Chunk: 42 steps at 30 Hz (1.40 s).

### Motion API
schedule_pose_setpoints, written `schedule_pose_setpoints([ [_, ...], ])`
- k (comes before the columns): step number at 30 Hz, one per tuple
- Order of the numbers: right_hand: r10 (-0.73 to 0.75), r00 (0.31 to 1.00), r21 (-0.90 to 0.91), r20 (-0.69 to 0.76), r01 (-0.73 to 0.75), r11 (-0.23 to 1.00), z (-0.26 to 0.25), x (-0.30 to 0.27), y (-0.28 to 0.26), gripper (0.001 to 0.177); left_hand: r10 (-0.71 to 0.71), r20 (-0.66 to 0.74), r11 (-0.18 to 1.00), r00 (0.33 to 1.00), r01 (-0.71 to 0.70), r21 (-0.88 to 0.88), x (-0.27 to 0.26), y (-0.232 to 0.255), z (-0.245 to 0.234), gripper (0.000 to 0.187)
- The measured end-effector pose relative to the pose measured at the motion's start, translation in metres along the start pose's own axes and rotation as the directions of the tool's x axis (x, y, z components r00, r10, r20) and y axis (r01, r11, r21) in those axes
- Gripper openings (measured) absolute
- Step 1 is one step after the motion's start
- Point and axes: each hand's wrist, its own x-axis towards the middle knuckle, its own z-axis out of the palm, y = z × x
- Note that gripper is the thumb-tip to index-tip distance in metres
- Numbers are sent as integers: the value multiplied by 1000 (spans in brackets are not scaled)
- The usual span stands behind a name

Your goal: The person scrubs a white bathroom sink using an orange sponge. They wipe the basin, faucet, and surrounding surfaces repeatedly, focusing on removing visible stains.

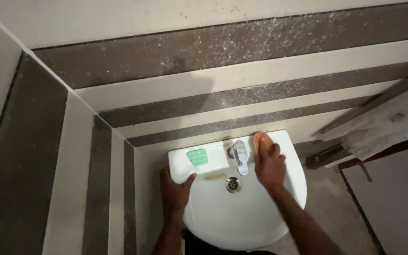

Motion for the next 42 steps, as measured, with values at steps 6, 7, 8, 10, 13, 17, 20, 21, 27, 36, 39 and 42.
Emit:
schedule_pose_setpoints([
  [6,-161,987,199,-3,158,967,-5,-10,12,57,48,-11,999,999,-48,9,-3,0,-1,71],
  [7,-159,987,186,-11,158,970,-7,-5,16,58,60,-24,998,998,-60,-13,-1,0,-1,71],
  [8,-157,987,172,-18,157,972,-9,-1,20,59,59,-28,998,998,-59,-3,-1,1,-1,71],
  [10,8,994,-47,-106,-13,999,-9,6,26,53,54,-33,998,998,-53,24,-1,0,-1,73],
  [13,38,992,-88,-120,-49,995,-3,10,35,57,-16,18,1000,1000,16,-26,0,0,0,72],
  [17,-110,989,68,-100,117,991,10,12,46,62,15,-10,1000,1000,-15,20,1,2,0,76],
  [20,-117,975,-146,-188,90,985,15,13,57,51,-10,-2,1000,1000,10,24,2,1,0,77],
  [21,-31,976,-153,-216,-2,988,15,14,60,54,14,-2,999,1000,-14,31,3,0,0,76],
  [27,-65,996,-92,-56,60,994,6,14,71,60,-14,-13,1000,1000,14,-4,3,-2,3,77],
  [36,5,985,-20,-172,-8,1000,4,12,47,56,13,-24,1000,1000,-13,1,5,-7,6,72],
  [39,-10,994,-80,-105,1,997,6,17,49,61,96,-46,995,994,-96,-2,6,-11,7,71],
  [42,118,981,-160,-154,-142,977,15,16,56,55,34,-19,999,999,-35,-24,6,-14,8,72],
])
